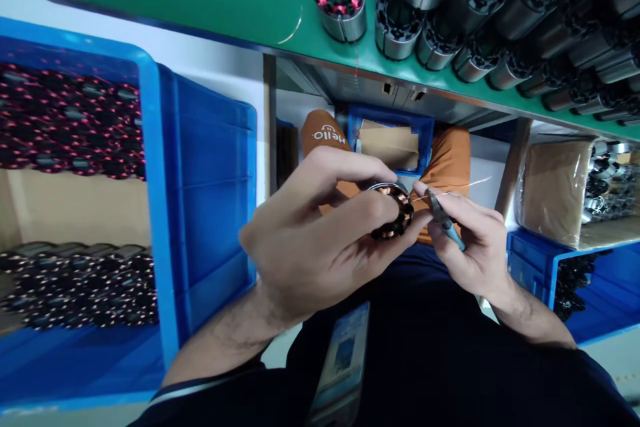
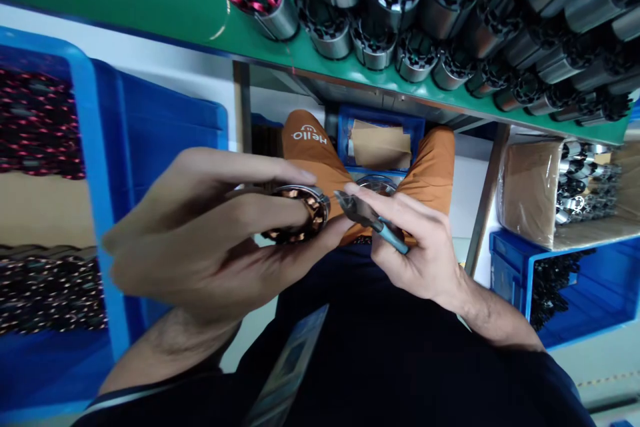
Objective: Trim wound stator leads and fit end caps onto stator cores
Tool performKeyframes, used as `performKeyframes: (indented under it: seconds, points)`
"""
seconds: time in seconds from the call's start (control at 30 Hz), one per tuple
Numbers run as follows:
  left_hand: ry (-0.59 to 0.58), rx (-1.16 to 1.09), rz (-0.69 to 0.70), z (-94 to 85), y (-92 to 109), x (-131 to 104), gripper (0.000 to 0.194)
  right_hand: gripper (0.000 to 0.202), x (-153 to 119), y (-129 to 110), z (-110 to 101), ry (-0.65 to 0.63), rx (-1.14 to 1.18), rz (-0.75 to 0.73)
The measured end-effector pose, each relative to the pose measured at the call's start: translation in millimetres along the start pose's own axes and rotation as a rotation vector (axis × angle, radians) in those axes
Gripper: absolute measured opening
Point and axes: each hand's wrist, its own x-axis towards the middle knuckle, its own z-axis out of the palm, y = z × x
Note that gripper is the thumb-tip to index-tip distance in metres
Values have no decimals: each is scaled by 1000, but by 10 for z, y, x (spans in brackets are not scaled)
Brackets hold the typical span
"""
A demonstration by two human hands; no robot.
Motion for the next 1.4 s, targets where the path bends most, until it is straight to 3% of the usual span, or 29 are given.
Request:
performKeyframes:
  seconds: [0.17, 0.23, 0.33, 0.43, 0.57, 0.73, 0.97, 1.07, 1.3, 1.4]
  points:
    - [-18, -60, -26, 25, -96, 105, 38, 45, 73, 62, 39, 32, 37, 40]
    - [-52, -88, -4, -26, -180, 112, 37, 42, 86, 75, 19, 62, -17, 86]
    - [-111, -191, 23, -101, -290, 72, 25, 55, 98, 74, -10, 34, -146, 82]
    - [-131, -392, -111, -96, -346, 27, 14, 62, 105, 56, 11, 10, -241, 16]
    - [-94, -527, -302, 4, -359, 27, 33, 62, 98, 44, 67, 81, -341, -70]
    - [-81, -589, -386, 116, -314, 81, 47, 75, 106, 47, 63, 127, -407, -143]
    - [-60, -539, -305, 173, -262, 92, 52, 71, 146, 17, 66, 153, -408, -130]
    - [-49, -513, -267, 178, -248, 75, 46, 71, 127, 19, 47, 149, -405, -121]
    - [-80, -504, -194, 200, -263, 68, 29, 83, 90, 28, -53, 33, -272, -116]
    - [-87, -529, -227, 211, -270, 68, 30, 82, 87, 2, -77, -8, -250, -94]
